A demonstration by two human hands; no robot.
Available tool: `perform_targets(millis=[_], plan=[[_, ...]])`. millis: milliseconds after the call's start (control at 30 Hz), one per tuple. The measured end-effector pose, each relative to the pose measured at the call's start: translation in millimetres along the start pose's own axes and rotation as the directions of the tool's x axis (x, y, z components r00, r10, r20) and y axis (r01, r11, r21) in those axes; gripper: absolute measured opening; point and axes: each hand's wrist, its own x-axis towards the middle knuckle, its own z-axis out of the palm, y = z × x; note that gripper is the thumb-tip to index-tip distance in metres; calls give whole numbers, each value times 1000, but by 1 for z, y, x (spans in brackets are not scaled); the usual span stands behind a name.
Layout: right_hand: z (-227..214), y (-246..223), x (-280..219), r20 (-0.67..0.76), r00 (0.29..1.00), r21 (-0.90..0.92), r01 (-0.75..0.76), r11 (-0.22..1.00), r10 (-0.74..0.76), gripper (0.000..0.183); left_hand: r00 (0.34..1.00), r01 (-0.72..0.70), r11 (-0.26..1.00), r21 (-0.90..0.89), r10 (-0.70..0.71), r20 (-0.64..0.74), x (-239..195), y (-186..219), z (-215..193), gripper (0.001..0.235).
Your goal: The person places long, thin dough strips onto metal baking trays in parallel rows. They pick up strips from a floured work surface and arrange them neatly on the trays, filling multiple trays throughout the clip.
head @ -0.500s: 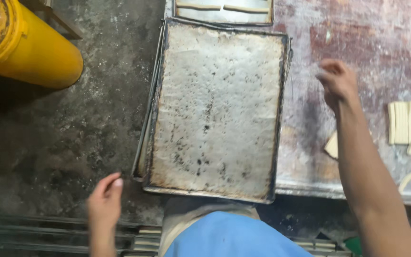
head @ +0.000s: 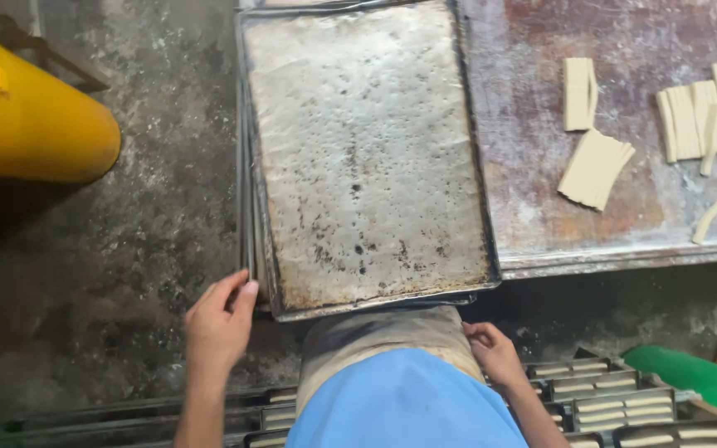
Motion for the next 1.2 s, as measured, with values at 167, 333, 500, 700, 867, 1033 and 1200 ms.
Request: perform_targets(millis=[167,333,500,700,867,1033,1200], plan=[[-34,16,31,-21,997,186,-67,980,72,28,836,-419,885,204,464,-294,17,31,24,22],[-100,21,88,296,955,-240,102,965,-27,49,601,-763,644,48,736,-312,33,233,113,9],[-191,-50,93,436,836,-613,4,790,334,73,473,-880,466,-88,876,-89,115,393,309,5],[-262,-164,63,602,795,-434,250,866,72,63,530,-844,341,414,646,549,163,519,430,64],[-296,-200,83,556,803,-372,471,800,-214,60,524,-847,381,370,490,696,176,520,391,43],[-274,-243,135,162,976,-405,198,893,-143,39,588,-809,461,365,621,518,238,424,421,45],[-204,-364,187,450,397,-280,913,296,-800,69,478,-871,485,80,797,371,155,432,361,28]])
